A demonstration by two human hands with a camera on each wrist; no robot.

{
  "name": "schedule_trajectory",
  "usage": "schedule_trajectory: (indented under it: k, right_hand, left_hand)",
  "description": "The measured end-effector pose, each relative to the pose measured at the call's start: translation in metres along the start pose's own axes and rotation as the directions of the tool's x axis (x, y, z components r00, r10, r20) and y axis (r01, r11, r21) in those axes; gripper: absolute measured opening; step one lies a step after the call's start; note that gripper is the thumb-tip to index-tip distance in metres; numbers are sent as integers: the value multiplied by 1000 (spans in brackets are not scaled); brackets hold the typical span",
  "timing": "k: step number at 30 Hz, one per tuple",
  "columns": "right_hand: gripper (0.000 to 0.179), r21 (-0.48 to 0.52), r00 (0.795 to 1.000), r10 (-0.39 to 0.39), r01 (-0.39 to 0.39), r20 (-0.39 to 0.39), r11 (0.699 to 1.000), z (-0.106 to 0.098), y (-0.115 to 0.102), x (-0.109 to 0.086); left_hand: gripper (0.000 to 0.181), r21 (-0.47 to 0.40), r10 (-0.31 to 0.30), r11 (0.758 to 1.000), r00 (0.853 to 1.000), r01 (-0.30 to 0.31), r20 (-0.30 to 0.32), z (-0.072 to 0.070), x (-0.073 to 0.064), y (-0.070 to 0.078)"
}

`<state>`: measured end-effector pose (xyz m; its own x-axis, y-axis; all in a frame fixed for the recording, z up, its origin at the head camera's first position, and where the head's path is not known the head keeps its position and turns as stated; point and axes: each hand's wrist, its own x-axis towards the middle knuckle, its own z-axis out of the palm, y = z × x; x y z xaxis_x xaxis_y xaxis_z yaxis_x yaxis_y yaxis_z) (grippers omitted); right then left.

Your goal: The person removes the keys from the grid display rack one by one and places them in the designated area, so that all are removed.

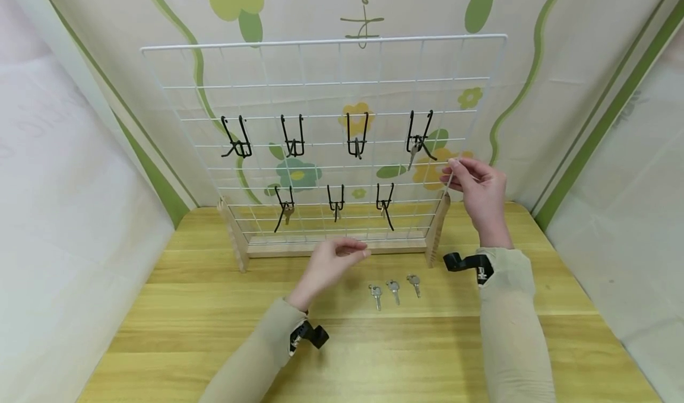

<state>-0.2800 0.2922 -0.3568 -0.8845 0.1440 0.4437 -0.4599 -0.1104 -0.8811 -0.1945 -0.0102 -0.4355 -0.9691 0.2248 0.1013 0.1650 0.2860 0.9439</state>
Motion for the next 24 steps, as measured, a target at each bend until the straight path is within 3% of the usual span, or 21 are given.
schedule_trajectory:
  k: [7,14,18,24]
  right_hand:
    - [43,-3,1000,-16,16,2,1000,1,1,-1]
    - [39,9,1000,-18,18,1,1000,0,1,-1]
    - [37,-4,1000,-21,21,1,1000,0,1,-1]
    - [33,-29,1000,-15,15,7,999,-2,1,0]
  left_hand:
    - [28,-137,100,985,995,-102,-21,-14,-1,53]
    - [30,-239,214,945,975,-223,-64,-7,14,92]
    - [28,-280,236,929,970,-242,-57,1,29,111]
    - [30,-283,210,934,976,-217,-52,6,49,137]
